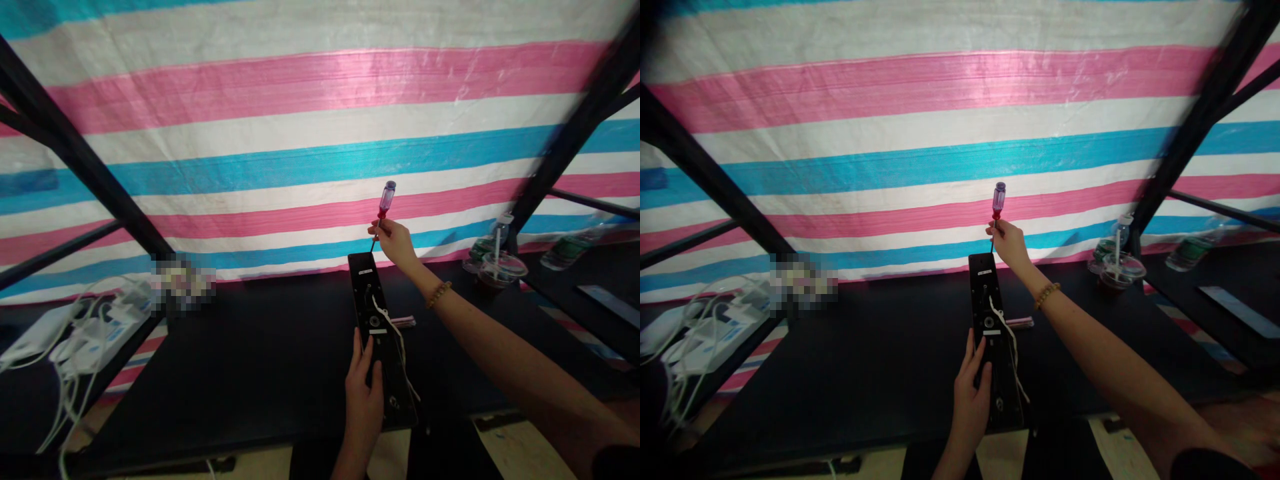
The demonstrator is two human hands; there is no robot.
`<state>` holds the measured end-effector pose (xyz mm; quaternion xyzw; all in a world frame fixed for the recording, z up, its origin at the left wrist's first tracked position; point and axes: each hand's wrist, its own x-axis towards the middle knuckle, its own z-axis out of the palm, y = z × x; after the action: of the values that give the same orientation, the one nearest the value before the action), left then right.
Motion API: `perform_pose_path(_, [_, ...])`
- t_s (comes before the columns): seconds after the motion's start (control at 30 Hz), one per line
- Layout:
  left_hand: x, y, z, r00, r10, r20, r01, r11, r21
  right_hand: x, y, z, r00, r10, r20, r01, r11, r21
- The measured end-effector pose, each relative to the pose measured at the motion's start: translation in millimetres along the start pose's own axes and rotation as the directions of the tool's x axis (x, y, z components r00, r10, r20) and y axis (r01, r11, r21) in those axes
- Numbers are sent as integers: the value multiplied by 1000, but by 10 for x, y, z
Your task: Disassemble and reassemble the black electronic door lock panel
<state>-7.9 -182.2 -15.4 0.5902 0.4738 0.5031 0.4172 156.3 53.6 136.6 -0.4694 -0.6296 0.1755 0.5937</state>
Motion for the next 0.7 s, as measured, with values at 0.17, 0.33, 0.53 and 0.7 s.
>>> perform_pose_path(0.17, [-2, -11, -1, 1000, 7, -12, -6, 1000, 8, -6, -8, 4, 1000, -18, -10, 17, 997, -77])
perform_pose_path(0.33, [1, 22, -9, 1000, 12, -10, -11, 1000, 19, -31, -8, 20, 998, -2, -69, 3, 1000, 15])
perform_pose_path(0.53, [2, 60, -8, 1000, 17, -24, -17, 1000, 5, -68, -29, 0, 998, -18, -60, 18, 1000, -1])
perform_pose_path(0.7, [-7, 45, -10, 999, 16, -34, -17, 1000, -6, -112, -84, -34, 998, 3, -64, -2, 1000, 13])
